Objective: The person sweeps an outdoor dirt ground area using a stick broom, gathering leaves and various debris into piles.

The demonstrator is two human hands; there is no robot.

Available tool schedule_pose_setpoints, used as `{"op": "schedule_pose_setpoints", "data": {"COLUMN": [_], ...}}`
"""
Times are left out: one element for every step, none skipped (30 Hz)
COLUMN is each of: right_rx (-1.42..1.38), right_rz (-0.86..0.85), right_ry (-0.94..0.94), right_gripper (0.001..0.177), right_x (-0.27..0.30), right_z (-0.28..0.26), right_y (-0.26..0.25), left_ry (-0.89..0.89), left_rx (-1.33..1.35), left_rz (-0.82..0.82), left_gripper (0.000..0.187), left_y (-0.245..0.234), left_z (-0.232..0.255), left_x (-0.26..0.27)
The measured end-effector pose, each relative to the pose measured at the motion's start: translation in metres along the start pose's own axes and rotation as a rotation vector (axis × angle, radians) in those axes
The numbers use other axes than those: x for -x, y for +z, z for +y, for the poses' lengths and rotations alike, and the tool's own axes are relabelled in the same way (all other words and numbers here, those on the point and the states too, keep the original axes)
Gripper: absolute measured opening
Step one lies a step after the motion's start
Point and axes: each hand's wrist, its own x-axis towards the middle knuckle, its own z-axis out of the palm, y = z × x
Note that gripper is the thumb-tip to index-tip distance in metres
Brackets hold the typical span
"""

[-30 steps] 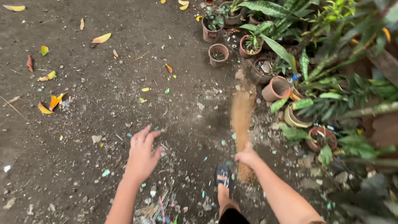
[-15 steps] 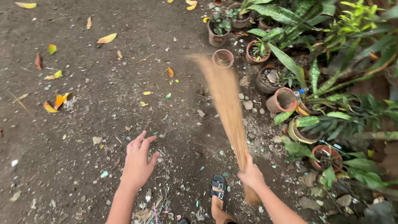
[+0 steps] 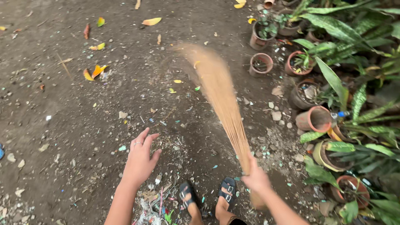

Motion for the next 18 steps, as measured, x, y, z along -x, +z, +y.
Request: {"op": "schedule_pose_setpoints", "data": {"right_rx": [-0.102,-0.194,-0.286,-0.514,-0.742,-0.692,-0.641,-0.597,-0.551,-0.497,-0.495,-0.490,-0.401,-0.311,-0.358,-0.402,-0.445,-0.566], "right_rz": [0.055,0.050,0.045,-0.054,-0.153,-0.256,-0.359,-0.338,-0.317,-0.301,-0.276,-0.262,-0.184,-0.113,-0.090,-0.067,-0.043,-0.009], "right_ry": [-0.062,-0.054,-0.046,-0.043,-0.043,0.016,0.075,-0.012,-0.097,-0.186,-0.194,-0.203,-0.179,-0.159,-0.084,-0.012,0.061,0.062], "right_gripper": [0.112,0.116,0.120,0.116,0.114,0.114,0.114,0.113,0.112,0.111,0.109,0.108,0.109,0.111,0.112,0.114,0.115,0.117], "right_x": [-0.006,-0.018,-0.033,-0.052,-0.071,-0.085,-0.092,-0.087,-0.082,-0.077,-0.068,-0.053,-0.040,-0.028,-0.016,-0.007,0.000,0.005], "right_z": [-0.013,-0.030,-0.052,-0.078,-0.103,-0.123,-0.138,-0.142,-0.143,-0.144,-0.140,-0.134,-0.130,-0.131,-0.137,-0.143,-0.150,-0.162], "right_y": [0.021,0.040,0.057,0.067,0.069,0.063,0.057,0.052,0.043,0.033,0.025,0.023,0.022,0.030,0.046,0.063,0.082,0.108], "left_ry": [-0.022,-0.037,-0.058,-0.078,-0.097,-0.089,-0.081,-0.070,-0.074,-0.086,-0.099,-0.072,-0.045,-0.025,-0.040,-0.058,-0.075,-0.077], "left_rx": [-0.001,0.002,0.006,0.008,0.010,0.017,0.024,0.031,0.034,0.038,0.041,0.040,0.039,0.034,0.046,0.057,0.069,0.068], "left_rz": [-0.001,-0.007,-0.016,-0.028,-0.040,-0.037,-0.034,-0.031,-0.045,-0.054,-0.062,-0.044,-0.027,-0.007,-0.006,-0.002,0.003,0.016], "left_gripper": [0.053,0.052,0.052,0.053,0.053,0.053,0.052,0.052,0.052,0.051,0.051,0.051,0.052,0.052,0.050,0.049,0.048,0.048], "left_y": [-0.003,-0.004,-0.005,-0.006,-0.006,-0.006,-0.007,-0.009,-0.012,-0.016,-0.021,-0.027,-0.032,-0.040,-0.046,-0.051,-0.057,-0.061], "left_z": [-0.007,-0.013,-0.018,-0.025,-0.031,-0.038,-0.044,-0.051,-0.058,-0.065,-0.074,-0.083,-0.093,-0.105,-0.116,-0.125,-0.135,-0.143], "left_x": [0.004,0.006,0.007,0.008,0.008,0.008,0.008,0.004,0.000,-0.001,-0.003,-0.004,-0.007,-0.008,-0.008,-0.009,-0.008,-0.008]}}
